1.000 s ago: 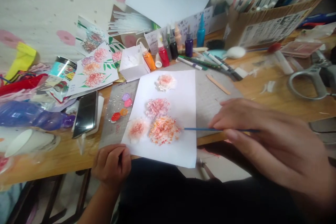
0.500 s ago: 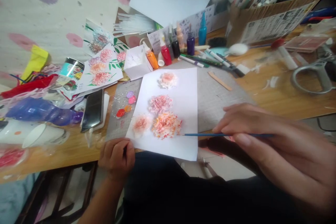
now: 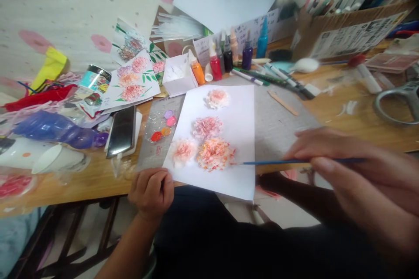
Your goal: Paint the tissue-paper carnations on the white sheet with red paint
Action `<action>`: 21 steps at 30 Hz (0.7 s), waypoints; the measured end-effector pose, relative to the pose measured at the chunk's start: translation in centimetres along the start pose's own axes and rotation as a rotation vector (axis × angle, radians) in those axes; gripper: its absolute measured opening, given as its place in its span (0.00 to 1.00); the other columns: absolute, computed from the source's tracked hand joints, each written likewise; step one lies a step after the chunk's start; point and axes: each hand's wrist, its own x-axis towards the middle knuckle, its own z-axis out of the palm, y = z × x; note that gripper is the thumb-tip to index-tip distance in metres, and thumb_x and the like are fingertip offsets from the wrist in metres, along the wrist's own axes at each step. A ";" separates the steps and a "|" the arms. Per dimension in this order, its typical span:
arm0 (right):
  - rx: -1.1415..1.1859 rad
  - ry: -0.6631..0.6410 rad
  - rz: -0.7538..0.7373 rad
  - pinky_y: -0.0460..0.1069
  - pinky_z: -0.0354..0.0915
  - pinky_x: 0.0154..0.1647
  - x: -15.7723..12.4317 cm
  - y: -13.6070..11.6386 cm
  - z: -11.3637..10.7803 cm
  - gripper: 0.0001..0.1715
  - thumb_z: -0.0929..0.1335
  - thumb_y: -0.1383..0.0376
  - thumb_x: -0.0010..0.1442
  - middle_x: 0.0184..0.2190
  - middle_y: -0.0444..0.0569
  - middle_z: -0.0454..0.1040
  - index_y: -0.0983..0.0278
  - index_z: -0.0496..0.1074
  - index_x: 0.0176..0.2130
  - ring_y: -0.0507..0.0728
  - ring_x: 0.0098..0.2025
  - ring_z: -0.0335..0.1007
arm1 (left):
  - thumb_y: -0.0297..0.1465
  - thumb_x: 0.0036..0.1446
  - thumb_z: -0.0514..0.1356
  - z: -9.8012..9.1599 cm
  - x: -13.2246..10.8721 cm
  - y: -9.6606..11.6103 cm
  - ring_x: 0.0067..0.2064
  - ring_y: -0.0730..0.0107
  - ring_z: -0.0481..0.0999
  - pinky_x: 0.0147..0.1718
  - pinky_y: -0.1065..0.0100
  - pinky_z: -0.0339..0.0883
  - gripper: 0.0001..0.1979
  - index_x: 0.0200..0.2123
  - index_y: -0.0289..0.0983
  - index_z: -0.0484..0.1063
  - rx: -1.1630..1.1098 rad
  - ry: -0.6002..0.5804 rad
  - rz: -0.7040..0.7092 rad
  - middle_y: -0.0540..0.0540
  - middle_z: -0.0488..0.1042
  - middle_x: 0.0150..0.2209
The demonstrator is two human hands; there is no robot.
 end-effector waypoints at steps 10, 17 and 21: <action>-0.015 0.108 0.078 0.44 0.72 0.35 5.8 -0.8 4.4 0.06 0.69 0.58 0.59 0.35 0.37 0.81 0.48 0.78 0.38 0.51 0.37 0.78 | 0.18 0.51 0.61 -0.7 0.0 0.9 0.34 0.64 0.73 0.35 0.63 0.70 0.07 0.32 0.33 0.71 -0.088 -0.023 -0.077 0.41 0.76 0.30; 0.117 -0.175 0.031 0.48 0.72 0.36 12.9 -0.3 13.3 0.09 0.68 0.60 0.57 0.33 0.44 0.82 0.58 0.79 0.32 0.54 0.34 0.78 | 0.20 0.53 0.60 -0.8 -0.4 1.1 0.35 0.64 0.73 0.35 0.63 0.71 0.05 0.32 0.33 0.73 -0.148 -0.008 -0.128 0.42 0.77 0.31; 0.125 -0.289 0.062 0.49 0.71 0.37 13.9 0.0 16.2 0.10 0.68 0.60 0.57 0.31 0.45 0.81 0.59 0.80 0.33 0.55 0.33 0.77 | 0.21 0.52 0.59 -0.8 -0.5 1.1 0.35 0.64 0.74 0.33 0.63 0.71 0.05 0.32 0.33 0.74 -0.169 -0.002 -0.147 0.43 0.78 0.30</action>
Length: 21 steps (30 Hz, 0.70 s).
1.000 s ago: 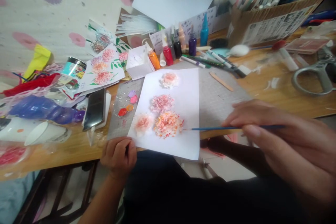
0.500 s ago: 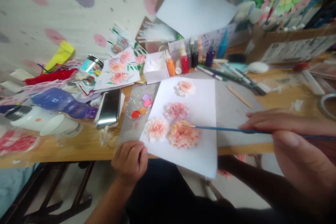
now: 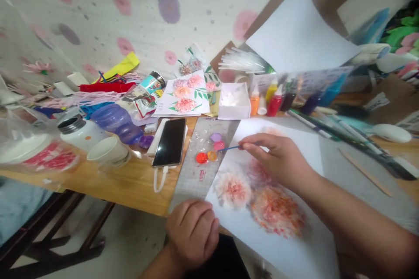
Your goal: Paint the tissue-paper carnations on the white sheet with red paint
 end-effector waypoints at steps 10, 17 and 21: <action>-0.015 -0.114 0.096 0.47 0.63 0.27 1.6 -0.4 -1.1 0.16 0.67 0.53 0.59 0.29 0.46 0.80 0.61 0.77 0.31 0.52 0.27 0.71 | 0.22 0.51 0.59 -0.2 0.3 0.0 0.32 0.65 0.77 0.32 0.65 0.74 0.05 0.31 0.33 0.75 -0.009 0.020 0.010 0.43 0.79 0.28; -0.037 -0.140 0.124 0.47 0.56 0.23 1.9 -0.7 -1.0 0.17 0.67 0.52 0.57 0.24 0.45 0.77 0.62 0.77 0.29 0.49 0.21 0.62 | 0.22 0.50 0.60 -0.1 0.3 -0.1 0.32 0.65 0.78 0.33 0.64 0.75 0.05 0.31 0.31 0.75 -0.013 0.017 0.013 0.42 0.80 0.28; -0.009 -0.150 0.198 0.46 0.53 0.20 1.8 -0.5 -0.8 0.20 0.66 0.50 0.58 0.25 0.46 0.78 0.62 0.77 0.30 0.48 0.19 0.57 | 0.22 0.50 0.59 -0.2 0.4 -0.1 0.32 0.65 0.78 0.33 0.64 0.75 0.05 0.30 0.32 0.75 -0.015 0.013 0.011 0.42 0.80 0.28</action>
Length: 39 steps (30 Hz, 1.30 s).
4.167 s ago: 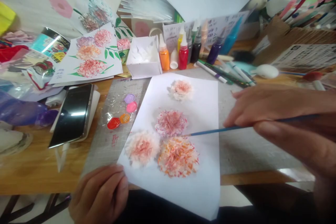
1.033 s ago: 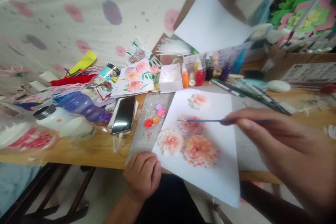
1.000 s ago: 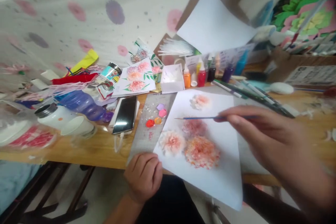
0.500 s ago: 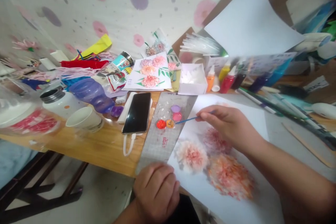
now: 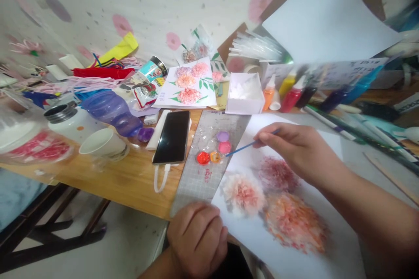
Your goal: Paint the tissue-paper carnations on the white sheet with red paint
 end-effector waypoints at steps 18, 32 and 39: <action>0.084 -0.164 0.053 0.45 0.50 0.18 0.2 -0.8 1.2 0.16 0.67 0.56 0.58 0.22 0.43 0.76 0.64 0.74 0.26 0.46 0.16 0.54 | 0.24 0.52 0.59 -0.1 0.3 0.3 0.33 0.66 0.76 0.39 0.60 0.75 0.05 0.32 0.35 0.73 -0.012 -0.038 -0.060 0.44 0.78 0.30; 0.115 -0.171 0.075 0.46 0.57 0.22 -0.9 -1.3 1.8 0.18 0.68 0.54 0.57 0.23 0.46 0.78 0.63 0.76 0.25 0.48 0.20 0.61 | 0.25 0.52 0.59 -0.6 0.2 0.4 0.34 0.65 0.74 0.43 0.57 0.74 0.03 0.32 0.35 0.72 -0.058 -0.094 -0.112 0.43 0.78 0.31; 0.178 -0.045 0.104 0.46 0.57 0.20 -1.4 -1.5 2.0 0.17 0.70 0.56 0.56 0.22 0.46 0.77 0.62 0.77 0.21 0.48 0.19 0.60 | 0.26 0.53 0.59 -0.7 0.3 0.5 0.35 0.64 0.74 0.44 0.56 0.74 0.04 0.33 0.34 0.72 -0.061 -0.115 -0.114 0.42 0.77 0.31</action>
